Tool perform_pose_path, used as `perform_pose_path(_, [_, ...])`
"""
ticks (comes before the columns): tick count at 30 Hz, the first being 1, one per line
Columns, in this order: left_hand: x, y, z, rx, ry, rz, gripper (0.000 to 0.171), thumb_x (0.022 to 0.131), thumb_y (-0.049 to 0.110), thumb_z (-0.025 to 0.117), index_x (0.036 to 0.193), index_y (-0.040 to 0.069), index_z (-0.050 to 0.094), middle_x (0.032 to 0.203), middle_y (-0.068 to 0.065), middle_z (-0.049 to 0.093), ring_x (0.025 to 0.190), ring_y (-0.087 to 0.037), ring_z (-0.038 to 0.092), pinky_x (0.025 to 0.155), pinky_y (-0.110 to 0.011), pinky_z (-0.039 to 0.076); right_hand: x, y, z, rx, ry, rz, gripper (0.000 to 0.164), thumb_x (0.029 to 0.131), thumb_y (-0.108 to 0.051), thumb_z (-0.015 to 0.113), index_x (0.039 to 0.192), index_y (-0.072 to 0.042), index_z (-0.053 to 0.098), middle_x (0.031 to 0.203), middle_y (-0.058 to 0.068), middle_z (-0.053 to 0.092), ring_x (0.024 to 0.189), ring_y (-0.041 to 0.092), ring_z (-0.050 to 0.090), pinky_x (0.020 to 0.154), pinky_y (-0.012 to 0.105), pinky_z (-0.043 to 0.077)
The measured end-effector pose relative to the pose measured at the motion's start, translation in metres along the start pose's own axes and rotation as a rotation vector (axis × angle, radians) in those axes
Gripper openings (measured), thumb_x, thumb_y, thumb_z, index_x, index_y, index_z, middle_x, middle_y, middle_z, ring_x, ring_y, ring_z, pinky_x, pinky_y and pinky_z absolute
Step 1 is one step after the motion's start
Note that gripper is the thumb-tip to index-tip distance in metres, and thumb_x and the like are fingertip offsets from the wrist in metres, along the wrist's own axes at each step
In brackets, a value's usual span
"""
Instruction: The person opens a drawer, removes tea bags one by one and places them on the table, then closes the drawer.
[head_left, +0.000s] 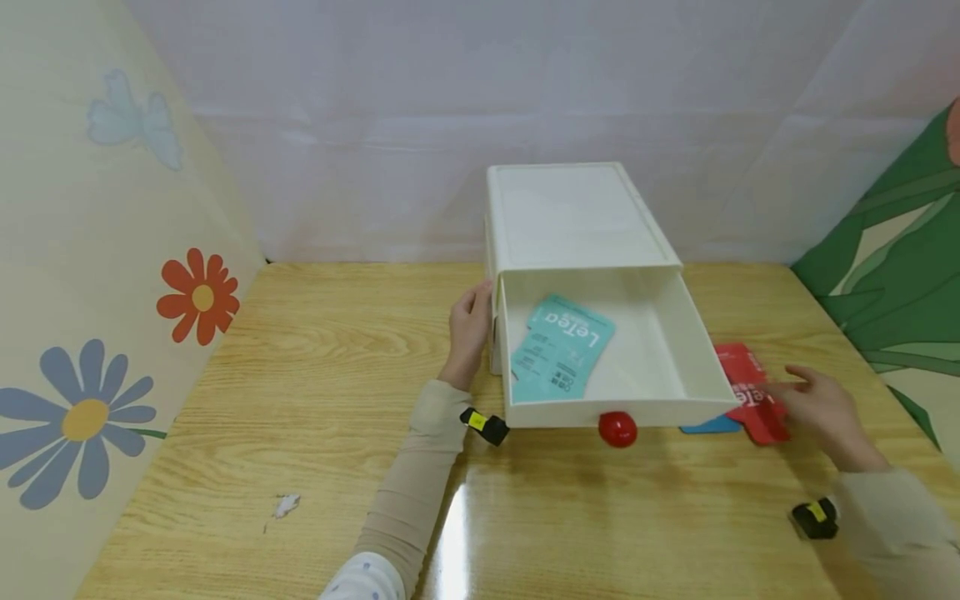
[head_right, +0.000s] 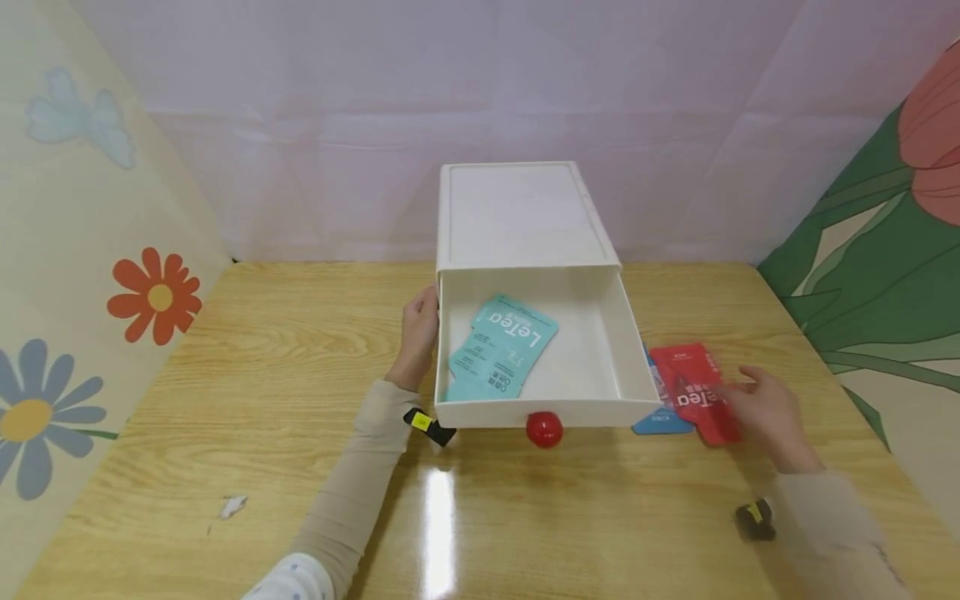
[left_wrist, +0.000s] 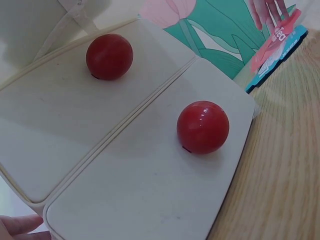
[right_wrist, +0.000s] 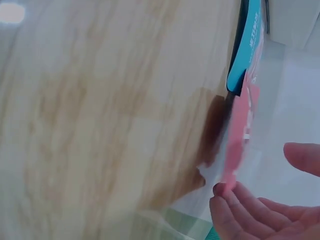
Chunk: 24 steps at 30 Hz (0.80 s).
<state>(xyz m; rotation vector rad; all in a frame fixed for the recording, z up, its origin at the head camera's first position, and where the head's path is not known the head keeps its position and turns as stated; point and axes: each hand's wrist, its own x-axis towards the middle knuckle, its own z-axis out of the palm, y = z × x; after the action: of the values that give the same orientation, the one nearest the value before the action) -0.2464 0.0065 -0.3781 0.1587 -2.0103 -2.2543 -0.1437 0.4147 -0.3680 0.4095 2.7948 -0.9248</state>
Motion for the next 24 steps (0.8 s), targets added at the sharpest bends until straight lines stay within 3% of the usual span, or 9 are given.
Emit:
perform_pose_path(3, [0.000, -0.001, 0.000, 0.001, 0.002, -0.002, 0.045, 0.091, 0.041, 0.049, 0.117, 0.007, 0.060, 0.110, -0.008, 0.062, 0.093, -0.016, 0.058, 0.080, -0.030, 0.048, 0.004, 0.008, 0.000, -0.002, 0.009, -0.028, 0.077, 0.093, -0.037, 0.044, 0.132, 0.022, 0.013, 0.122, 0.045, 0.033, 0.100, 0.052, 0.043, 0.074, 0.054, 0.043])
perform_pose_path(9, [0.000, -0.001, -0.001, 0.007, 0.002, -0.010, 0.046, 0.091, 0.042, 0.049, 0.117, 0.006, 0.060, 0.110, -0.009, 0.062, 0.093, -0.017, 0.058, 0.079, -0.030, 0.048, 0.015, 0.021, 0.004, -0.028, 0.097, -0.057, 0.076, 0.093, -0.042, 0.043, 0.137, 0.014, 0.017, 0.123, 0.039, 0.039, 0.098, 0.046, 0.047, 0.059, 0.038, 0.049])
perform_pose_path(10, [0.000, -0.001, -0.001, 0.006, 0.001, -0.009, 0.046, 0.091, 0.042, 0.049, 0.117, 0.006, 0.060, 0.110, -0.009, 0.062, 0.092, -0.017, 0.058, 0.079, -0.030, 0.048, 0.015, 0.019, 0.005, -0.041, 0.133, -0.069, 0.075, 0.092, -0.043, 0.044, 0.137, 0.012, 0.020, 0.123, 0.035, 0.044, 0.096, 0.040, 0.050, 0.056, 0.035, 0.049])
perform_pose_path(13, [0.000, -0.001, -0.001, 0.004, -0.001, -0.011, 0.046, 0.091, 0.042, 0.048, 0.117, 0.006, 0.060, 0.110, -0.008, 0.062, 0.092, -0.016, 0.058, 0.079, -0.030, 0.048, 0.008, 0.003, 0.001, -0.018, 0.159, -0.130, 0.071, 0.093, -0.038, 0.047, 0.138, 0.010, 0.021, 0.122, 0.036, 0.045, 0.101, 0.044, 0.047, 0.062, 0.038, 0.047])
perform_pose_path(19, [0.000, 0.000, -0.001, 0.001, 0.005, -0.017, 0.046, 0.091, 0.042, 0.049, 0.118, 0.007, 0.060, 0.110, -0.008, 0.062, 0.093, -0.016, 0.058, 0.080, -0.030, 0.048, -0.020, -0.042, -0.007, -0.040, 0.193, -0.237, 0.061, 0.094, -0.030, 0.047, 0.136, 0.010, 0.028, 0.120, 0.037, 0.046, 0.103, 0.048, 0.044, 0.055, 0.014, 0.036])
perform_pose_path(20, [0.000, 0.000, -0.001, 0.003, 0.007, -0.019, 0.046, 0.091, 0.042, 0.049, 0.117, 0.007, 0.060, 0.110, -0.008, 0.062, 0.093, -0.016, 0.058, 0.079, -0.030, 0.048, -0.024, -0.048, -0.008, -0.041, 0.205, -0.249, 0.059, 0.094, -0.029, 0.048, 0.135, 0.009, 0.030, 0.119, 0.036, 0.047, 0.100, 0.038, 0.050, 0.054, 0.011, 0.036])
perform_pose_path(21, [0.000, 0.000, -0.001, 0.004, 0.007, -0.019, 0.046, 0.091, 0.042, 0.049, 0.117, 0.007, 0.060, 0.110, -0.008, 0.062, 0.093, -0.016, 0.058, 0.079, -0.030, 0.048, -0.026, -0.052, -0.009, -0.039, 0.229, -0.270, 0.057, 0.093, -0.028, 0.049, 0.134, 0.009, 0.034, 0.115, 0.026, 0.056, 0.095, 0.026, 0.056, 0.054, 0.010, 0.036])
perform_pose_path(23, [0.000, 0.001, 0.000, 0.007, 0.008, -0.022, 0.046, 0.091, 0.042, 0.049, 0.117, 0.007, 0.060, 0.109, -0.008, 0.062, 0.092, -0.016, 0.058, 0.079, -0.029, 0.048, -0.032, -0.059, -0.012, -0.018, 0.275, -0.325, 0.052, 0.092, -0.024, 0.053, 0.130, 0.009, 0.041, 0.102, -0.001, 0.065, 0.084, 0.000, 0.056, 0.054, 0.007, 0.036])
perform_pose_path(24, [0.000, 0.001, 0.000, 0.008, 0.009, -0.023, 0.046, 0.091, 0.043, 0.048, 0.117, 0.007, 0.060, 0.109, -0.008, 0.062, 0.092, -0.016, 0.058, 0.079, -0.029, 0.048, -0.034, -0.063, -0.013, -0.007, 0.300, -0.361, 0.049, 0.091, -0.021, 0.055, 0.128, 0.009, 0.044, 0.096, -0.016, 0.063, 0.080, -0.011, 0.051, 0.054, 0.006, 0.036])
